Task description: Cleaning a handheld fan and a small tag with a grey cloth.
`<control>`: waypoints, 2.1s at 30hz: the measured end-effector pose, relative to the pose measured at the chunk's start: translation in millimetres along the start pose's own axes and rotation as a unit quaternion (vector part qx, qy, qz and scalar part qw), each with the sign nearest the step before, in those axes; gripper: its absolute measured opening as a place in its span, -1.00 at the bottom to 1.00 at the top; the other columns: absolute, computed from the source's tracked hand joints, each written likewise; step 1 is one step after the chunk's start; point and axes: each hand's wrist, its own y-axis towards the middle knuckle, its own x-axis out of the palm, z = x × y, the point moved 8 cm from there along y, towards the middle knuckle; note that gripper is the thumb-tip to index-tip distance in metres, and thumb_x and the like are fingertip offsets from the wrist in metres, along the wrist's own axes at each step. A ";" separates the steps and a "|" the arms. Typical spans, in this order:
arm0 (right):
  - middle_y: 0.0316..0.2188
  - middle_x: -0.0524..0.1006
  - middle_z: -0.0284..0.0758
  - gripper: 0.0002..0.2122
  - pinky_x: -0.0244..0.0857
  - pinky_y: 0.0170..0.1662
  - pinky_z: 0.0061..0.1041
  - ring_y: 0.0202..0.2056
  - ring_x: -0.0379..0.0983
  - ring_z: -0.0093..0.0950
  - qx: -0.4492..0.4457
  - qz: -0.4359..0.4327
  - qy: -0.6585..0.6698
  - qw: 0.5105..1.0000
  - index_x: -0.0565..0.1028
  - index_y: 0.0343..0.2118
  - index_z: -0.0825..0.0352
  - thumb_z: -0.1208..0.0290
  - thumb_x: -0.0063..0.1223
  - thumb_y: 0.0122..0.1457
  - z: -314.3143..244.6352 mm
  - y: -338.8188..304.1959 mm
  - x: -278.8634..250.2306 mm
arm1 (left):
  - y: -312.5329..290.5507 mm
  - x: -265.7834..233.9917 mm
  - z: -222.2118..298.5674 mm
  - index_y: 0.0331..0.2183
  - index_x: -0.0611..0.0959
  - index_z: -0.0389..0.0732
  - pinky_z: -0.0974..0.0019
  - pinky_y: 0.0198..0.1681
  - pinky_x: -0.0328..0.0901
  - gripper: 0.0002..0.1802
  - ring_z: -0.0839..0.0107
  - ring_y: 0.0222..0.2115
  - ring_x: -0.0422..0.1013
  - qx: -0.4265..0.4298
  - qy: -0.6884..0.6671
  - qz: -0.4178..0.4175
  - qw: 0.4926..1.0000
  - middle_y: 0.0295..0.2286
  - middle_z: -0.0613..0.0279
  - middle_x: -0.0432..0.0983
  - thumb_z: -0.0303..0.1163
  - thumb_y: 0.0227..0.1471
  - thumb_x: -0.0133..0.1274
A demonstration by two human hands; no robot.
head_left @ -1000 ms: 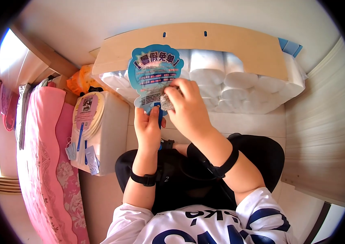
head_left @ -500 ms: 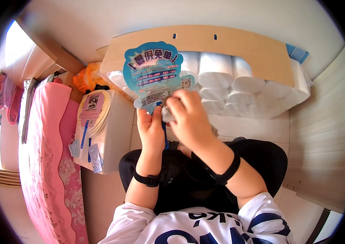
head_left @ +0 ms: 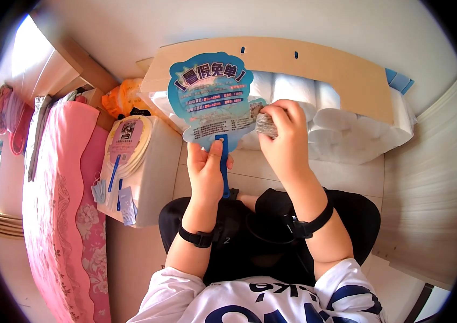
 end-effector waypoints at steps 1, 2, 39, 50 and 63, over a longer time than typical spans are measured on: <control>-0.29 0.35 -0.24 -0.63 0.24 -0.15 -0.33 -0.20 0.28 -0.20 0.012 -0.001 0.001 1.000 0.43 -0.38 0.35 0.70 0.18 -0.38 2.6 0.1 -0.7 | -1.4 0.4 0.1 -0.05 0.28 -0.19 0.46 -0.56 0.22 -0.66 0.54 -0.46 0.32 -0.001 0.013 -0.009 1.000 -0.24 0.22 0.40 -0.58 0.11 -0.16; -0.31 0.35 -0.25 -0.65 0.25 -0.17 -0.34 -0.21 0.30 -0.21 0.007 0.011 -0.001 1.000 0.43 -0.39 0.35 0.70 0.17 -0.36 4.8 1.2 -1.6 | -2.5 0.5 -0.1 -0.03 0.28 -0.14 0.46 -0.55 0.19 -0.64 0.54 -0.39 0.31 -0.002 0.025 -0.018 1.000 -0.21 0.26 0.38 -0.58 0.11 -0.16; -0.35 0.49 -0.33 -0.78 0.31 -0.27 -0.55 -0.31 0.42 -0.56 0.368 -0.004 0.638 0.676 0.43 -0.22 0.42 0.44 0.04 0.09 41.2 -15.6 40.3 | 4.0 4.3 1.9 0.00 0.20 -0.23 0.43 -0.46 0.30 -0.63 0.31 -0.27 0.42 -0.012 0.008 -0.044 0.999 -0.21 0.10 0.38 -0.53 0.14 -0.20; -0.34 0.48 -0.32 -0.78 0.31 -0.28 -0.55 -0.31 0.42 -0.54 0.369 0.010 0.651 0.664 0.41 -0.20 0.43 0.46 0.02 0.10 43.8 -18.6 41.5 | 3.2 6.2 2.6 -0.04 0.24 -0.25 0.41 -0.42 0.33 -0.68 0.33 -0.31 0.44 0.000 0.042 -0.037 0.998 -0.24 0.09 0.41 -0.49 0.15 -0.17; -0.34 0.49 -0.31 -0.80 0.31 -0.26 -0.55 -0.31 0.43 -0.54 0.364 0.008 0.641 0.676 0.42 -0.22 0.42 0.48 0.00 0.10 39.7 -16.6 40.6 | 4.8 -6.6 -2.2 -0.02 0.20 -0.26 0.45 -0.50 0.35 -0.58 0.40 -0.48 0.47 -0.037 0.112 0.011 0.993 -0.37 0.08 0.45 -0.46 0.11 -0.06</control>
